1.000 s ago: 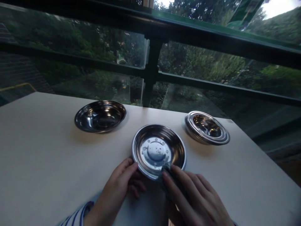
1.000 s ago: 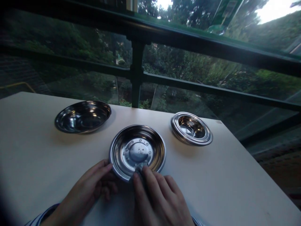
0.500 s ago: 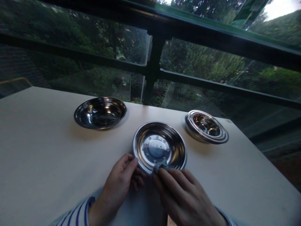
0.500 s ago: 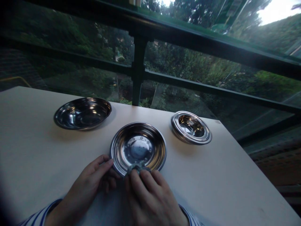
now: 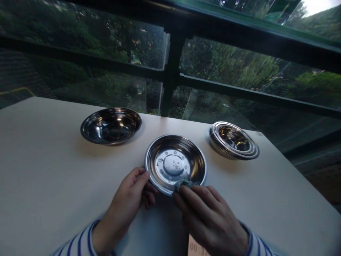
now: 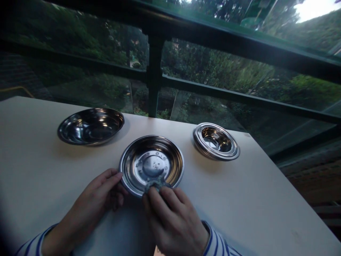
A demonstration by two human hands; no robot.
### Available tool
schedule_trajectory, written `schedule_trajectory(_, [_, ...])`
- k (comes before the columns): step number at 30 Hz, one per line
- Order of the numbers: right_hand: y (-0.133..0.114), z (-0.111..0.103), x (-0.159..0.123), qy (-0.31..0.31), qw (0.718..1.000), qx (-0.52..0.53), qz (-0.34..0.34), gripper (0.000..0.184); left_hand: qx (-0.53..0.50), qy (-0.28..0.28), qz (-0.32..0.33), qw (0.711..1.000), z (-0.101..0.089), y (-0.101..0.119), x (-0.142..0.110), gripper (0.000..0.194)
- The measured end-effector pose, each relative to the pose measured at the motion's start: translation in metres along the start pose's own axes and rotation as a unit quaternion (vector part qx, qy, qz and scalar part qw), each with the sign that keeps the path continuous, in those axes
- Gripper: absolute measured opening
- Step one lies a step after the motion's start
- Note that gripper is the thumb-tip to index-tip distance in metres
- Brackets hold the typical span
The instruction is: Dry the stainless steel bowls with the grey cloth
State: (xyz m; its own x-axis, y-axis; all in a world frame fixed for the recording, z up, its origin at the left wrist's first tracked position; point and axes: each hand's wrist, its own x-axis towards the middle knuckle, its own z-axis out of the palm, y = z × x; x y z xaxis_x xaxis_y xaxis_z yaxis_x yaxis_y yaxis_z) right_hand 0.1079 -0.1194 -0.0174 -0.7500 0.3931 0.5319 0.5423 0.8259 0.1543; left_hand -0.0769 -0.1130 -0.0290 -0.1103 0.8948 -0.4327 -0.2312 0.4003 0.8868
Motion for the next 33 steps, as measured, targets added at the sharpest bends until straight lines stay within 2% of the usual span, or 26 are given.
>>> schedule_trajectory(5, [-0.003,0.003,0.004,-0.009,0.999,0.027,-0.032,0.027,0.010,0.007,0.020,1.000,-0.002,0.002,0.001,0.017])
schedule_trajectory(11, [0.006,0.001,-0.007,0.004,1.000,0.024,0.014,0.027,0.004,0.017,0.008,1.000,0.000,0.003,0.000,0.018])
schedule_trajectory(16, [-0.003,0.006,0.002,0.015,0.998,0.047,-0.025,0.027,0.009,0.008,0.025,1.000,-0.001,0.004,0.000,0.019])
schedule_trajectory(23, [0.010,0.001,-0.010,0.036,0.998,0.037,0.026,0.028,0.002,0.032,0.019,0.999,-0.002,0.005,0.002,0.019])
schedule_trajectory(30, [0.004,0.006,-0.011,0.042,0.998,0.048,0.028,0.026,0.032,0.040,0.041,0.998,0.006,0.000,-0.003,0.032])
schedule_trajectory(33, [0.003,0.008,-0.014,0.038,0.997,0.052,0.033,0.025,0.037,0.030,0.030,0.998,0.010,-0.003,-0.007,0.041])
